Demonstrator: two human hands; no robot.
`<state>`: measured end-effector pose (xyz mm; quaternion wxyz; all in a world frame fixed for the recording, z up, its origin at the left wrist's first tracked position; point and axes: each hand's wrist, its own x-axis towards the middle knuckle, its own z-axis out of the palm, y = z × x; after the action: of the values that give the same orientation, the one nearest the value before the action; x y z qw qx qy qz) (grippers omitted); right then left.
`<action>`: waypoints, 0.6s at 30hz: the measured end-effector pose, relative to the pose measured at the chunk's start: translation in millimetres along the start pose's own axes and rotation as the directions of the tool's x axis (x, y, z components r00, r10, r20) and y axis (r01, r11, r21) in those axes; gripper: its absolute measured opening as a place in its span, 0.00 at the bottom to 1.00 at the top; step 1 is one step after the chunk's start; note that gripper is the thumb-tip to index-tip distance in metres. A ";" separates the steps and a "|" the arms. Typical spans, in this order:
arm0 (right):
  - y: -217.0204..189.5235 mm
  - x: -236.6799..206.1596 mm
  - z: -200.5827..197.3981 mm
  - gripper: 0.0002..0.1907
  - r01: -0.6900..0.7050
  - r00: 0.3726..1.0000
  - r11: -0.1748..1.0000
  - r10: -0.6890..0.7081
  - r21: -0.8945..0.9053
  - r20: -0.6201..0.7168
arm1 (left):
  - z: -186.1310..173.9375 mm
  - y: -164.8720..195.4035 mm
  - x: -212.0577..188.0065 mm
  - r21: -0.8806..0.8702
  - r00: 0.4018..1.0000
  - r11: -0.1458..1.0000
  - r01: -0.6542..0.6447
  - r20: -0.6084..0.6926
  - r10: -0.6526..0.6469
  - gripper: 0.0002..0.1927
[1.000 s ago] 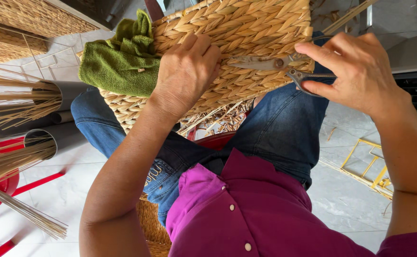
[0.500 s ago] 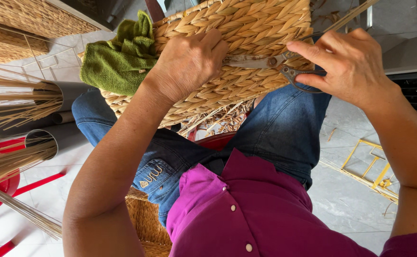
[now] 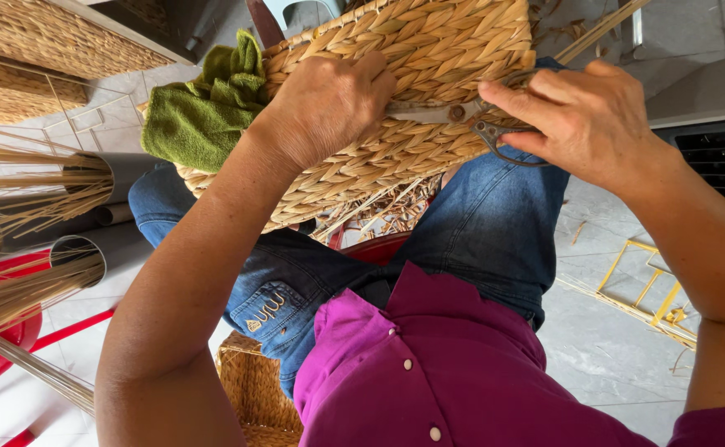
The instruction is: The person sits with a woven water-hyacinth storage basket on their lap and wipes its outer sides, rim, and interior with a green cloth. They use scissors to trim loose fibers from the weave, then continue wiping the inside surfaces of the basket.
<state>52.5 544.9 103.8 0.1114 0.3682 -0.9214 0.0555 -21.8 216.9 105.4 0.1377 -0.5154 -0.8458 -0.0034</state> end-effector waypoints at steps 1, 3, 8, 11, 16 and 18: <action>-0.1 -0.3 0.5 0.37 0.000 1.000 1.000 0.000 0.016 0.005 | -0.6 0.2 0.7 -0.027 1.000 1.000 0.016 -0.001 -0.016 0.11; -0.9 0.6 1.8 0.38 0.001 1.000 1.000 -0.001 0.030 0.003 | -2.1 0.2 1.6 -0.075 0.999 0.996 0.049 -0.006 -0.050 0.16; -1.4 -1.9 4.4 0.39 0.031 0.999 0.999 -0.031 0.011 0.007 | -9.6 -9.3 -2.7 -0.214 0.990 0.969 0.124 -0.032 -0.134 0.07; 11.4 -15.5 11.1 0.37 0.007 1.000 0.987 -0.009 0.163 0.011 | -21.4 -12.8 -13.9 -0.412 0.958 0.892 0.184 -0.129 -0.257 0.09; 74.3 -34.3 57.2 0.13 -0.216 0.913 0.799 0.369 0.561 -0.174 | -41.9 43.5 -40.4 -0.635 0.952 0.753 0.174 -0.087 -0.293 0.08; 108.1 -23.5 87.2 0.02 -0.350 0.780 0.672 0.595 0.653 -0.194 | -46.8 81.4 -54.0 -0.627 0.987 0.768 0.129 0.008 -0.159 0.11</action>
<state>-20.0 622.7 11.4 0.1560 0.1073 -0.8803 0.4349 83.2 201.1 126.5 -0.0226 -0.4651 -0.8304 -0.3059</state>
